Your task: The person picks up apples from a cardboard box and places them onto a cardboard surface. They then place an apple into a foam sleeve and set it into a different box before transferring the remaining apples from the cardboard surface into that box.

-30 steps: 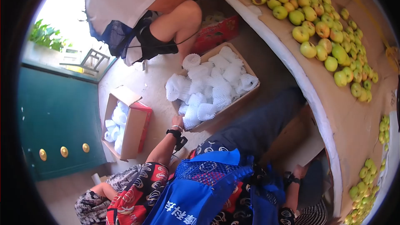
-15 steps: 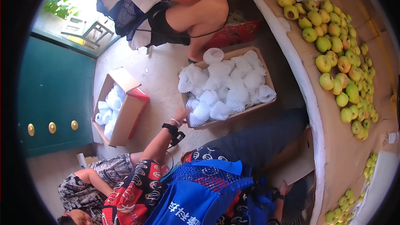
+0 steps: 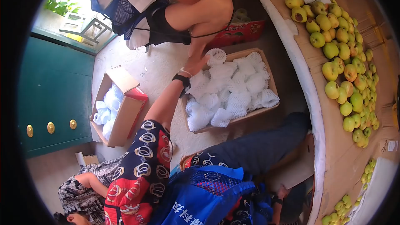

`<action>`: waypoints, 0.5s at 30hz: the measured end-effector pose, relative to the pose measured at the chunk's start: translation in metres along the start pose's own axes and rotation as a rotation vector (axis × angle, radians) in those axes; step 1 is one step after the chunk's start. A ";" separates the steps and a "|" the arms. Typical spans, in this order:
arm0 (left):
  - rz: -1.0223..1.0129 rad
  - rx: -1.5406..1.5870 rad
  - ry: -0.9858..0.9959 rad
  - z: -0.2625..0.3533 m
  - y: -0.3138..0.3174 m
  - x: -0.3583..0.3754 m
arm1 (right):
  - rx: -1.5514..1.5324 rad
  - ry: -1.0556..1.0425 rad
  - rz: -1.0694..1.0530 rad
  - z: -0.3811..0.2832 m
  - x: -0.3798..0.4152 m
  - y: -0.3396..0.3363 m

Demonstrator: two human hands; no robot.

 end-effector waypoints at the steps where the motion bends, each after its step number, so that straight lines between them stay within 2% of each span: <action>1: -0.001 0.003 0.001 -0.003 0.011 -0.003 | 0.113 -0.013 0.029 0.004 -0.003 -0.002; 3: 0.011 -0.064 0.199 -0.001 0.038 -0.010 | 0.021 -0.037 0.039 0.021 -0.011 0.005; 5: 0.036 -0.088 0.207 -0.007 0.047 -0.004 | -0.050 -0.054 0.042 0.030 -0.009 0.000; 7: 0.059 -0.118 0.211 -0.006 0.049 0.008 | 0.083 -0.084 0.000 0.016 -0.009 0.004; 9: 0.319 -0.088 0.200 0.003 0.029 0.025 | 0.130 -0.064 0.046 0.004 -0.002 -0.001; 12: 0.281 -0.210 0.211 0.013 0.028 0.062 | 0.192 -0.076 0.123 -0.012 0.007 -0.005; 14: 0.124 -0.236 0.068 -0.009 0.051 0.083 | 0.247 -0.204 0.178 -0.015 0.007 -0.010; 15: 0.049 -0.354 -0.007 -0.024 0.060 0.092 | 0.127 -0.181 0.147 -0.017 0.008 -0.011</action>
Point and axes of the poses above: each hand's wrist, its own x-axis away from the middle knuckle, its own y-axis out of the palm, z = x × y, the point moved 8 cm from there along -x, towards the middle knuckle, and after that the axes turned 3 degrees about z, right-handed, at the moved point
